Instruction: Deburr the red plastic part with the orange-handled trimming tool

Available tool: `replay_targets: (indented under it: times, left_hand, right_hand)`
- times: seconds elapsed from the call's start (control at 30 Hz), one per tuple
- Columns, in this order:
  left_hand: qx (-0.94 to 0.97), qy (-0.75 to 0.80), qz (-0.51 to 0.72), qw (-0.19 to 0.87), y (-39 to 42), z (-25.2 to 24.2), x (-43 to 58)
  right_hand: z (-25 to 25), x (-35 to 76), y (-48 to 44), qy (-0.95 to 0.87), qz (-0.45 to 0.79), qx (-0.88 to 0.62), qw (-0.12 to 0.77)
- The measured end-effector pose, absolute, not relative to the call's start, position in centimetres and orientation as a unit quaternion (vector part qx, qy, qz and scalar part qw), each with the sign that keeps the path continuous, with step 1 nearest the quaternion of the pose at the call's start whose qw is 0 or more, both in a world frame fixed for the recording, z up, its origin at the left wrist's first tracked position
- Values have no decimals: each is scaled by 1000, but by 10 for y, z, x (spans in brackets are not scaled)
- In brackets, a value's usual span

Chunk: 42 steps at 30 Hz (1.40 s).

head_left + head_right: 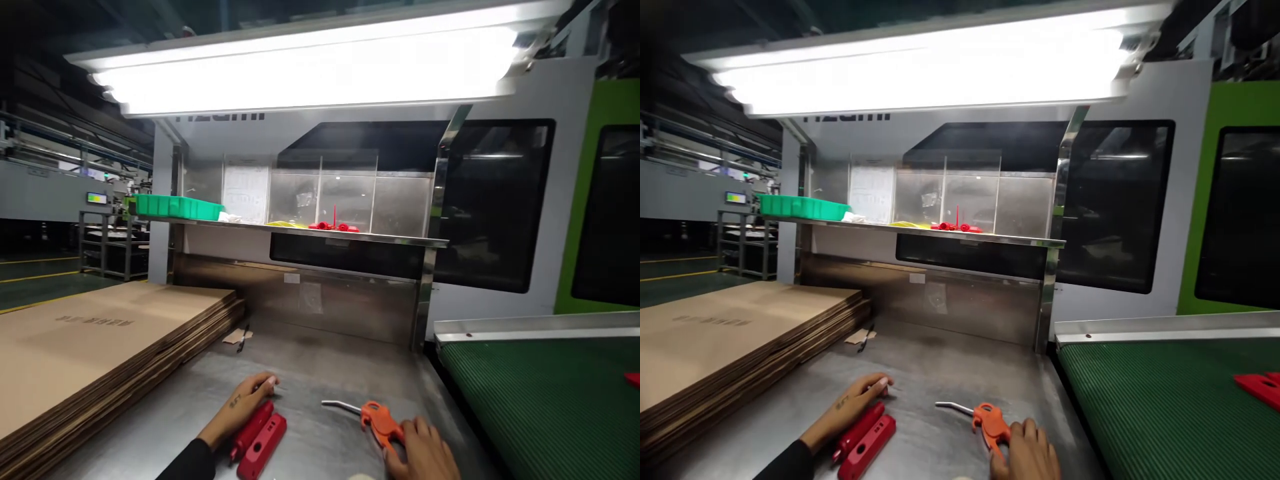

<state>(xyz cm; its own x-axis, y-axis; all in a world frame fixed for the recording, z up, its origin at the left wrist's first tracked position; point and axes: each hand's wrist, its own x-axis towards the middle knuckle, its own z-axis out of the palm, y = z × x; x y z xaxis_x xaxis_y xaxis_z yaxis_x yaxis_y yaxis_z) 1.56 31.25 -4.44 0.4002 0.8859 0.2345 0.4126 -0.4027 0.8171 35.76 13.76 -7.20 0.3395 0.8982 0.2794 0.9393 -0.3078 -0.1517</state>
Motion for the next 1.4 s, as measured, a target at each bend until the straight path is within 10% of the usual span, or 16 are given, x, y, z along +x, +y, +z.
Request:
replay_targets:
  times: [0.37, 0.7, 1.4]
  left_hand:
    - [763, 463, 366, 263, 305, -47, 15]
    - [686, 618, 358, 137, 317, -48, -6]
    - [681, 668, 270, 129, 315, -44, -1]
  right_hand:
    - [-53, 375, 128, -552, -37, -819, 151]
    - [-64, 365, 124, -589, -335, -721, 141]
    - [-33, 339, 105, -579, -260, -771, 55]
